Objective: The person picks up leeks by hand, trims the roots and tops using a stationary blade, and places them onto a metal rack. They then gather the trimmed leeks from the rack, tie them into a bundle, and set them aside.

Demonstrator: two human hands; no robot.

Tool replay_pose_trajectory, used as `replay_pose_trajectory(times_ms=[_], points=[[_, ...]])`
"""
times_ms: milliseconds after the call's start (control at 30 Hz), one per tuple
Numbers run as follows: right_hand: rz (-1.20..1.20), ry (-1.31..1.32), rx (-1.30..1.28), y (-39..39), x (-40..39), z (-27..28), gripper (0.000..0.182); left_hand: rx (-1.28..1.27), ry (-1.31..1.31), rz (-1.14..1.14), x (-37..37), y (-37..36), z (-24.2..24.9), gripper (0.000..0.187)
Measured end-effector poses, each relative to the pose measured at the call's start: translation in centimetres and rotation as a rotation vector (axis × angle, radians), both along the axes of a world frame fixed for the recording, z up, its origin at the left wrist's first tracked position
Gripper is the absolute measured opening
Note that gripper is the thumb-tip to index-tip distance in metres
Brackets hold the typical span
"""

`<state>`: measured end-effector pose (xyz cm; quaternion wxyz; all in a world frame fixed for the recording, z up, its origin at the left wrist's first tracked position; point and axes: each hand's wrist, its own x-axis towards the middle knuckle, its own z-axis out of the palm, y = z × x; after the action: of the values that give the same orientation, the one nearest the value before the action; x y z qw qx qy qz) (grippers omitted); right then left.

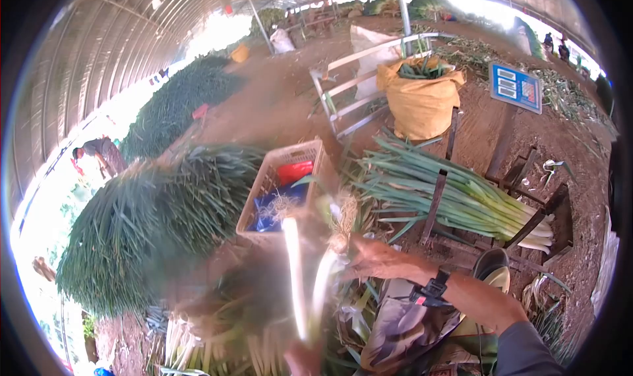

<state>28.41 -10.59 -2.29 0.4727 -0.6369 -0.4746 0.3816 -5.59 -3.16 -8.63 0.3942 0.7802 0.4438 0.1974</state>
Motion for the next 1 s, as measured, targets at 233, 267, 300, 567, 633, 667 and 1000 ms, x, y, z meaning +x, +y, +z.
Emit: replay_pose_trajectory(times_ms=[233, 267, 300, 567, 633, 667, 1000], points=[[-0.175, 0.160, 0.051, 0.9, -0.3, -1.5, 0.019, -0.032, -0.127, -0.055, 1.1, -1.2, -0.4, 0.044], [-0.183, 0.166, 0.109, 0.7, -0.4, -2.5, 0.017, -0.135, -0.197, -0.058, 0.6, -1.0, -1.2, 0.045], [-0.191, 0.173, 0.165, 0.3, -0.8, -1.7, 0.015, -0.241, -0.267, -0.060, 0.3, -1.0, -1.5, 0.046], [-0.319, -0.270, 0.069, -0.9, 0.6, -2.4, 0.018, -0.306, -0.117, -0.074, -1.1, -1.6, -0.1, 0.046], [-0.420, -0.361, 0.066, -1.4, 2.4, -0.6, 0.021, -0.380, -0.160, -0.037, -1.4, -1.9, -0.2, 0.047], [-0.516, -0.199, 0.170, -1.8, 3.4, 0.3, 0.022, -0.384, -0.157, -0.006, -2.1, -2.3, -0.7, 0.048], [-0.044, -1.200, -0.034, -4.0, 4.9, 3.4, 0.045, 0.218, 0.441, 0.084, -3.9, -2.3, -1.2, 0.049]])
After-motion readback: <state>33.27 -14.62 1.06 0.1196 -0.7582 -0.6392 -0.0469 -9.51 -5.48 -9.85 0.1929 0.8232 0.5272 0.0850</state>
